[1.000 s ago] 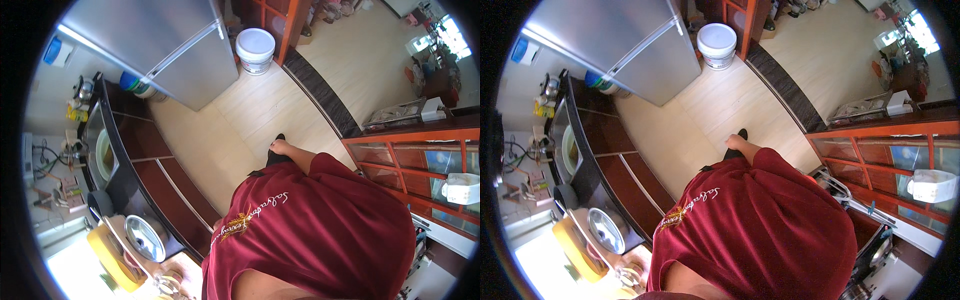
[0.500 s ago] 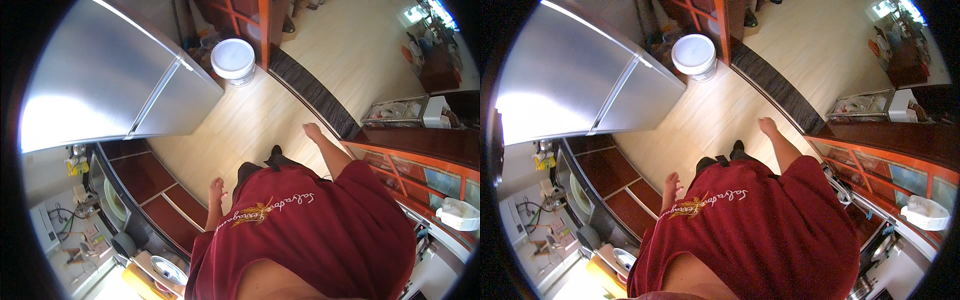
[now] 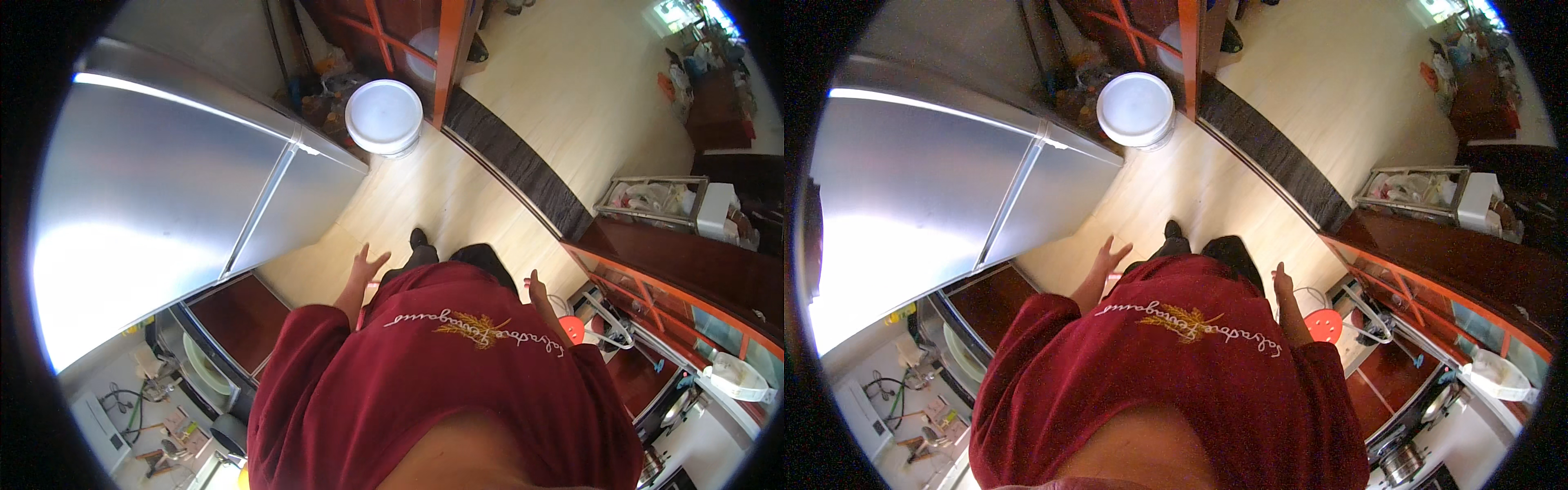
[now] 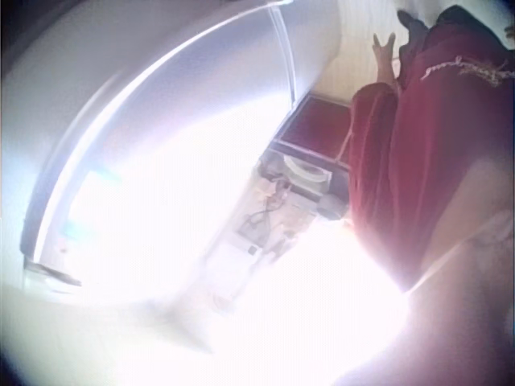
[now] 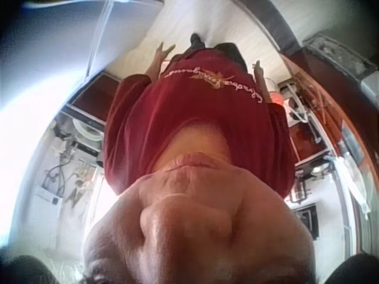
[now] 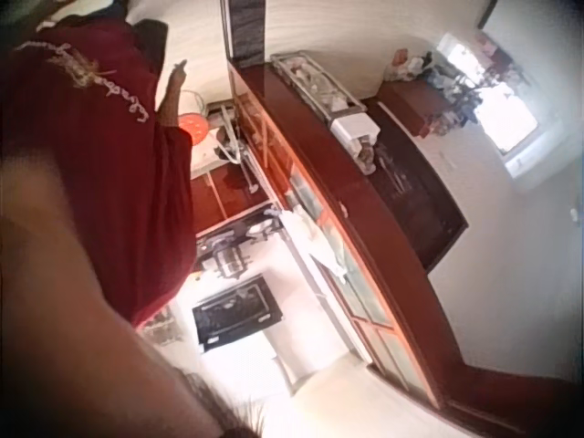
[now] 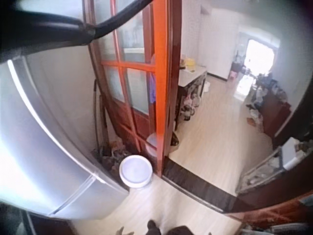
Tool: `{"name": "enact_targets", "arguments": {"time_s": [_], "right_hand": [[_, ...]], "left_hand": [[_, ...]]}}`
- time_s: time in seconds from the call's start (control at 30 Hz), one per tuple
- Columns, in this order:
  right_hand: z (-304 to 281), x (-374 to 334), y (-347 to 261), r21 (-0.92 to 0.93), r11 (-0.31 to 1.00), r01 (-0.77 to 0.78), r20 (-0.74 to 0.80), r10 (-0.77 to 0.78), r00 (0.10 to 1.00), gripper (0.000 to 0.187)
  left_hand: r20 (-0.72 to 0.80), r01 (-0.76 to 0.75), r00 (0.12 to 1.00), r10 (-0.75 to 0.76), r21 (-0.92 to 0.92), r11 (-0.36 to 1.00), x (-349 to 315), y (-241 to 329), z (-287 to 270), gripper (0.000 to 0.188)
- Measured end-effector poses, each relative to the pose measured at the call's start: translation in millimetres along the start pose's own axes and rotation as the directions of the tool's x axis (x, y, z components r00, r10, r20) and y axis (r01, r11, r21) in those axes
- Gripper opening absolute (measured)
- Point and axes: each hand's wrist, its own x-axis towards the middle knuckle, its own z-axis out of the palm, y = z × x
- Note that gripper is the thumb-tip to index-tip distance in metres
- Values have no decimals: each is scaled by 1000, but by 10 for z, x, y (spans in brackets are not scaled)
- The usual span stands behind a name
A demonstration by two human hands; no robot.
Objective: The person picks up a vegetable from a shelf, puts it back, and then washes a large piece of seaweed in a basin of water in a sink.
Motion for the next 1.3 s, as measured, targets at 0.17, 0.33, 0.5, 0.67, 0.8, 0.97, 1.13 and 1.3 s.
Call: {"name": "enact_targets", "arguments": {"time_s": [0.17,0.33,0.5,0.67,0.8,0.97,1.13,1.3], "right_hand": [[159,128,-486,-29,990,139,-29,-140,990,69],[2,380,-1000,-76,964,255,-117,-262,958,60],[-327,1108,-1326,-533,725,436,153,-425,892,43],[-987,1681,-2177,-305,893,331,94,-318,943,45],[-1646,2435,-2612,-295,865,406,3,-424,905,39],[-2445,2874,-3126,-145,955,259,-73,-272,960,38],[-2680,3760,-2747,-224,916,333,-60,-354,933,40],[-2617,3616,-2712,-270,935,230,154,-194,969,33]], "left_hand": [[-104,-132,986,129,-27,991,687,845,-456,87],[-185,-201,968,169,-169,965,865,1919,-512,59],[93,21,995,-36,153,988,1464,1856,-176,55],[-16,-250,949,314,567,785,985,1682,816,61],[215,-237,966,145,507,828,955,2019,1359,59],[163,-229,972,172,463,856,1252,3662,1731,55],[122,-430,902,413,304,850,2287,4828,2394,47],[316,-550,831,457,346,760,2655,5711,3084,45]]}}
